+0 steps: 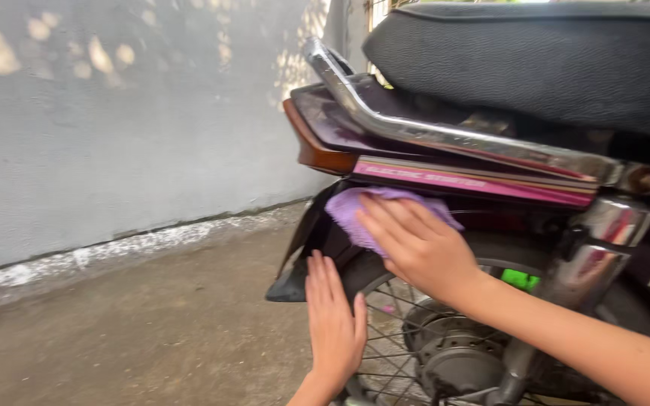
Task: The person wipes the chrome exhaust pipe and rear wheel area of a motorcycle with a purple cloth. They then move to the rear section, cleaning the luggage rack and the white plastic body panel around the taillight and license plate holder.
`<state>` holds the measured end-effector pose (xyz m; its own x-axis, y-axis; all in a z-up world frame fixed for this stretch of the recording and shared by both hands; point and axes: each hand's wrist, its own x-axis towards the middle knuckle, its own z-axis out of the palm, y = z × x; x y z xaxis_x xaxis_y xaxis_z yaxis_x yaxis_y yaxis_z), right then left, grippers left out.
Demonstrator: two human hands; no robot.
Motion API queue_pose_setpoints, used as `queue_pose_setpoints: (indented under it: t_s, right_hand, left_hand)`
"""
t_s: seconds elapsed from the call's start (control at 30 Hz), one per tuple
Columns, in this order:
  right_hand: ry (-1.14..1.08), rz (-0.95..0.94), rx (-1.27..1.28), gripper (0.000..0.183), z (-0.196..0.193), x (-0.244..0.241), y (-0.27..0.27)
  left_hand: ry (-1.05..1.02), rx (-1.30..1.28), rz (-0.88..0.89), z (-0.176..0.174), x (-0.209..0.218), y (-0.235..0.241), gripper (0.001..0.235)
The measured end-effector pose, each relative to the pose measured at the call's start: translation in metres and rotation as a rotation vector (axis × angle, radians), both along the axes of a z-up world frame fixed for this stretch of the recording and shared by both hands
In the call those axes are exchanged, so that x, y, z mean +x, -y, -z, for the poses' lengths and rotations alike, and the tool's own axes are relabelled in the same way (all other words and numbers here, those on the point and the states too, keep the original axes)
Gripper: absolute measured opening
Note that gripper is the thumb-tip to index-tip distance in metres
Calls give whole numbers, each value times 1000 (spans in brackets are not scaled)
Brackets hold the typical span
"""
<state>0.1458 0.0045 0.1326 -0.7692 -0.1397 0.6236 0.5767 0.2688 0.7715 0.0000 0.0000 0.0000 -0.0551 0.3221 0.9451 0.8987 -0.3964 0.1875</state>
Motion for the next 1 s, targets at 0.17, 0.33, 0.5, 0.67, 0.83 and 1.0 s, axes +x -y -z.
queue_pose_setpoints:
  t_s: [0.17,0.33,0.5,0.67,0.83,1.0]
  right_hand:
    - [-68,-243,-158,38,35,-62,-7]
    - [114,-235,-240,53,62,-81,-16]
    - [-106,-165,-156,43,28,-31,-17]
    - [-91,-28,-214,46,16,23,18]
    - [-98,-82,-653,35,44,58,39]
    - [-103,-139,-815,37,115,88,78]
  left_hand:
    - [2,-168,36,20,-24,9,59]
    - [-124,-110,-18,51,-40,-5,43]
    - [-159,-97,35,5,-24,17,58]
    - [-81,-46,202,-2,4,14,59]
    - [-148,-135,498,11,23,31,42]
    - [-558,-348,312,48,34,60,47]
